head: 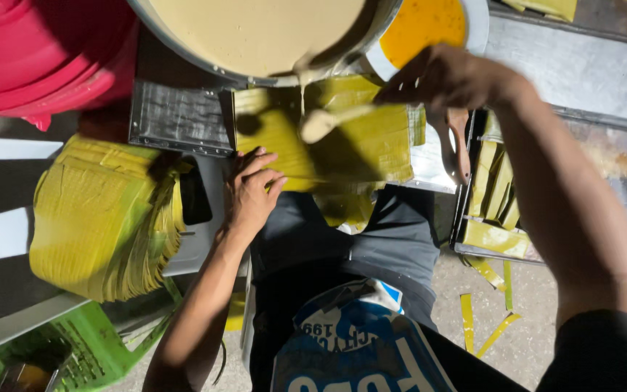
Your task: The person prepares tamales by applying a liquid with a brush to banana leaves, ladling batter onto the leaves, and folding the leaves into rectangular packets.
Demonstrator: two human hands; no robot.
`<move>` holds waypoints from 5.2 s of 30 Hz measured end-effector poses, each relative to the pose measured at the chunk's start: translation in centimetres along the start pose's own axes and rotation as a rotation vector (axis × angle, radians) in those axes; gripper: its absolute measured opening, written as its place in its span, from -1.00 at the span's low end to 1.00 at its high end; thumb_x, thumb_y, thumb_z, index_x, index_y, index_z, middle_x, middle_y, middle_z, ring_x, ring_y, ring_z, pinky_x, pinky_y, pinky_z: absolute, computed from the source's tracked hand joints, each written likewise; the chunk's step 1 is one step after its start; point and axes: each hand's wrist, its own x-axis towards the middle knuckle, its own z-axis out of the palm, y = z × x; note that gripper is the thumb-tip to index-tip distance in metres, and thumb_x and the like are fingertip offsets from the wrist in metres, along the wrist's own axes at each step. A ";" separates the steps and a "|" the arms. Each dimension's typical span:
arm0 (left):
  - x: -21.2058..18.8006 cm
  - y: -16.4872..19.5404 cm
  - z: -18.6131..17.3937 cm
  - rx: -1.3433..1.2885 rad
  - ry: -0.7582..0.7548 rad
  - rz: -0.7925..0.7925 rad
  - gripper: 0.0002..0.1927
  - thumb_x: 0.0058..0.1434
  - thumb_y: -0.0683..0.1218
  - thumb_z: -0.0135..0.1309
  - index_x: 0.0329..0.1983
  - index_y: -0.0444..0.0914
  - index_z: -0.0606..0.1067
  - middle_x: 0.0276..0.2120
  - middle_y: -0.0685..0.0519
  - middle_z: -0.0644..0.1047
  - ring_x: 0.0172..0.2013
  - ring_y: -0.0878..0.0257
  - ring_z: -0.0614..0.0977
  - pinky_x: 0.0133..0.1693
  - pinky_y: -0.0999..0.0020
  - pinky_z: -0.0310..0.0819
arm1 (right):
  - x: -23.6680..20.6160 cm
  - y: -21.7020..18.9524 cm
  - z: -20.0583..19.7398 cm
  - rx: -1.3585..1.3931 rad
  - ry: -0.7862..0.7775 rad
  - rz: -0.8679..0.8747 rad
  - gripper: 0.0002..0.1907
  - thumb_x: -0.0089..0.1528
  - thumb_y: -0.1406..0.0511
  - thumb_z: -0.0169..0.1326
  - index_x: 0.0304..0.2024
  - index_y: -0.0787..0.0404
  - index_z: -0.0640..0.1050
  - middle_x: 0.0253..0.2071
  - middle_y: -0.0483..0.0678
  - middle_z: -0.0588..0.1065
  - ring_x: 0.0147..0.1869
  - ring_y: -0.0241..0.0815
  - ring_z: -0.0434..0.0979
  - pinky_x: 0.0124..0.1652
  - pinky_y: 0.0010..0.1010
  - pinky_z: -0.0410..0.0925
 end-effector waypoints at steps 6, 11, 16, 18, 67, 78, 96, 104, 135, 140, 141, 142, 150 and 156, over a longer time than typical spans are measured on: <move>0.0 -0.7 0.3 -0.006 -0.039 0.009 -0.90 0.08 -0.16 0.35 -0.38 -0.28 0.66 0.05 -0.03 0.61 0.23 -0.04 0.52 0.36 -0.07 0.17 | -6.1 -1.9 13.4 -0.568 0.414 0.031 -0.71 0.26 0.32 0.23 0.03 -0.02 0.72 -0.23 -0.13 0.62 -0.23 -0.18 0.59 -0.34 -0.35 0.46; -0.2 -0.1 -0.5 0.008 -0.105 0.050 -0.88 0.06 -0.16 0.36 -0.36 -0.28 0.67 0.06 -0.05 0.61 0.24 -0.06 0.52 0.34 -0.02 0.18 | -9.3 -3.7 16.9 -0.595 0.636 0.118 -0.75 0.25 0.35 0.28 -0.02 0.00 0.71 -0.29 -0.14 0.59 -0.28 -0.23 0.56 -0.39 -0.34 0.44; 0.0 1.0 -1.4 0.000 -0.157 0.018 -0.86 0.11 -0.13 0.35 -0.32 -0.29 0.66 0.03 -0.04 0.63 0.15 -0.05 0.57 0.18 0.15 0.41 | -9.4 -5.5 16.4 -0.607 0.588 0.217 -0.69 0.18 0.36 0.29 -0.03 0.00 0.73 -0.39 -0.14 0.57 -0.32 -0.19 0.56 -0.05 -0.01 0.37; 0.9 1.0 -1.4 -0.027 -0.122 0.007 -0.85 0.17 -0.11 0.33 -0.26 -0.27 0.66 0.05 -0.07 0.61 0.09 -0.05 0.61 0.12 0.14 0.46 | -8.1 -6.3 14.8 -0.577 0.683 0.202 -0.70 0.21 0.36 0.28 -0.01 0.01 0.71 -0.39 -0.15 0.56 -0.29 -0.21 0.57 0.07 0.01 0.37; -0.4 0.2 2.5 0.459 -0.048 -0.179 -0.35 0.42 0.08 -0.10 0.47 -0.36 0.21 0.44 -0.36 0.11 0.45 -0.32 -0.06 0.17 -0.71 -0.47 | 17.4 -5.9 19.1 -0.294 0.466 0.278 -0.62 0.23 0.28 0.08 0.11 0.10 0.57 0.06 0.13 0.50 0.10 0.18 0.49 -0.05 -0.04 0.42; -0.1 0.5 2.6 0.499 -0.163 -0.301 -0.37 0.42 0.10 -0.10 0.38 -0.41 0.23 0.43 -0.43 0.09 0.50 -0.31 -0.13 0.26 -0.67 -0.48 | 16.5 -7.3 18.1 -0.366 0.429 0.317 -0.78 0.22 0.15 0.17 -0.11 -0.04 0.68 0.03 0.09 0.50 0.16 0.13 0.46 0.00 -0.10 0.42; 3.3 0.1 0.8 0.464 -0.154 0.040 -0.47 0.14 -0.09 0.21 0.21 -0.23 0.47 0.30 -0.20 0.33 0.35 -0.13 0.29 0.34 -0.40 -0.12 | -36.5 -4.3 25.6 -0.845 2.248 1.466 -0.45 0.10 0.40 0.18 0.18 0.17 0.52 0.13 0.19 0.43 0.23 0.17 0.39 0.21 -0.12 0.28; 6.7 -0.3 0.8 0.478 -0.224 0.236 -0.66 0.29 -0.15 0.11 0.14 -0.19 0.53 -0.09 -0.03 0.56 0.00 0.04 0.53 0.09 -0.07 0.25 | 0.0 -0.6 17.5 -0.615 0.598 0.472 -0.19 0.04 0.25 0.32 0.37 -0.01 0.44 0.04 0.04 0.45 0.29 0.08 0.36 0.36 0.27 0.01; 4.3 2.4 6.7 0.478 0.061 -0.142 -0.05 0.25 0.27 0.11 0.50 -0.39 0.14 0.50 -0.22 0.15 0.51 -0.10 0.01 0.39 -0.26 -0.53 | -1.9 0.7 19.0 -0.460 0.674 0.743 -0.37 0.11 0.14 0.26 0.21 0.18 0.49 0.36 0.13 0.32 0.49 0.16 0.21 0.36 0.10 0.05; 3.1 0.5 3.9 0.338 -0.097 0.165 -0.39 0.36 0.01 0.07 0.44 -0.28 0.32 0.45 -0.17 0.24 0.46 -0.11 0.13 0.37 -0.27 -0.39 | -3.9 2.2 14.4 -0.041 0.769 0.688 -0.65 0.19 0.21 0.26 -0.05 0.27 0.58 -0.09 0.13 0.60 -0.06 0.09 0.64 0.00 -0.15 0.45; 2.8 -0.1 3.1 0.317 -0.127 0.186 -0.46 0.38 -0.05 0.06 0.43 -0.16 0.38 0.45 -0.06 0.29 0.48 -0.05 0.18 0.42 -0.23 -0.32 | -4.0 2.3 14.1 -0.027 0.822 0.605 -0.67 0.21 0.23 0.25 -0.05 0.30 0.57 -0.12 0.12 0.61 -0.08 0.06 0.66 -0.02 -0.18 0.47; 2.7 -0.6 2.6 0.297 -0.156 0.208 -0.50 0.40 -0.10 0.05 0.42 -0.03 0.44 0.46 0.05 0.34 0.50 0.00 0.23 0.48 -0.18 -0.24 | -3.9 2.3 14.0 -0.013 0.874 0.521 -0.69 0.23 0.26 0.24 -0.06 0.33 0.56 -0.15 0.11 0.62 -0.10 0.04 0.68 -0.04 -0.21 0.48; 2.9 -0.9 1.0 0.176 -0.179 0.241 -0.55 0.33 -0.14 0.09 0.29 -0.06 0.50 0.35 -0.03 0.42 0.40 -0.05 0.31 0.39 -0.20 -0.16 | 3.4 0.2 16.8 -0.231 0.458 0.214 -0.42 0.09 0.26 0.32 0.14 0.35 0.55 -0.13 0.29 0.54 -0.05 0.32 0.54 -0.07 -0.02 0.43; 3.2 -1.1 2.4 -0.070 -0.001 0.049 -0.79 0.47 -0.09 0.00 0.07 -0.23 0.54 0.00 -0.03 0.61 0.08 0.05 0.60 0.10 0.14 0.38 | 1.6 -2.6 16.5 -0.333 0.412 0.297 -0.35 0.03 0.22 0.37 0.13 0.25 0.49 -0.07 0.22 0.52 0.06 0.27 0.50 -0.04 -0.06 0.40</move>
